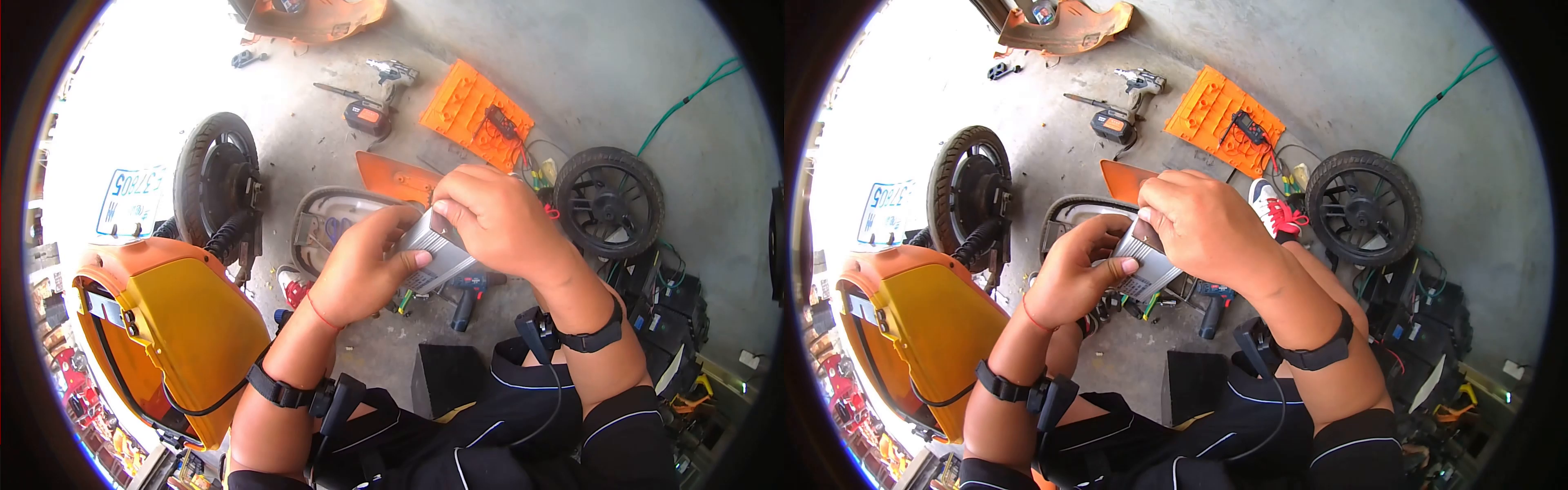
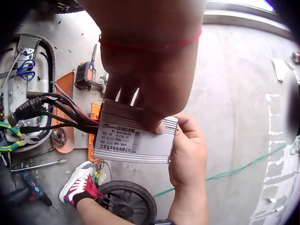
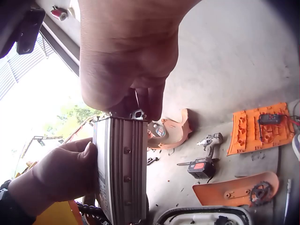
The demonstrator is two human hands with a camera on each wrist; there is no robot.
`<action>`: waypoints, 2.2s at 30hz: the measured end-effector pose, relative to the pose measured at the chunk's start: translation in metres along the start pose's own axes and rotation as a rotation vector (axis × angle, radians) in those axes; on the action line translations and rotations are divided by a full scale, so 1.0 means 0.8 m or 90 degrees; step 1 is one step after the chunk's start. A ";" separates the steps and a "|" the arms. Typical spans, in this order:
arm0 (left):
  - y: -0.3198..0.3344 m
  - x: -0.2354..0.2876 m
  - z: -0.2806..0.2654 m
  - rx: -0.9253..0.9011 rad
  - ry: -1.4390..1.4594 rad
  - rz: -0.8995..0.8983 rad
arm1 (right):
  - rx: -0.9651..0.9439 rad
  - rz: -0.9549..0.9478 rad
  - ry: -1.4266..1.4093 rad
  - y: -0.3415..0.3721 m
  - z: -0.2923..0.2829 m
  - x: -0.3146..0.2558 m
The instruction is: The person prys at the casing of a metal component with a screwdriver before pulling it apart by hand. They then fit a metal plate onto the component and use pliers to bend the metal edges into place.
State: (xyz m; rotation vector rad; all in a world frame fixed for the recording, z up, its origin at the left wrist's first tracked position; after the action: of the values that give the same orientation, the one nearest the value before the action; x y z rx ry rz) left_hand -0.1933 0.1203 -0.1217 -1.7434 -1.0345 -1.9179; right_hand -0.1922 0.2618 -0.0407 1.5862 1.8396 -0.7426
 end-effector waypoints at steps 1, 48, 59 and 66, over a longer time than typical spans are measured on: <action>0.000 0.000 -0.001 0.000 0.000 0.000 | 0.000 0.000 0.000 0.000 -0.001 0.000; -0.002 0.023 -0.010 0.007 -0.167 0.048 | 0.028 -0.007 0.006 -0.004 0.007 -0.002; -0.001 0.032 -0.009 0.005 -0.235 0.087 | 0.007 -0.085 0.122 -0.002 0.015 -0.016; 0.001 0.024 -0.015 0.019 -0.121 0.048 | -0.018 0.038 -0.092 -0.004 0.005 0.021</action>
State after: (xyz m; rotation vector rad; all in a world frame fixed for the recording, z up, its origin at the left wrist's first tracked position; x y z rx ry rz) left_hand -0.2047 0.1155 -0.1030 -1.9486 -1.0391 -1.7099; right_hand -0.1969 0.2700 -0.0558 1.5218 1.6849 -0.7801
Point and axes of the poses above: each hand's wrist, its own y-axis away from the middle knuckle, its own z-axis out of the palm, x = y × z, the point moved 10 cm from there along -y, towards the middle knuckle, and after that the axes turned 5 degrees about z, right-handed, at the moved point
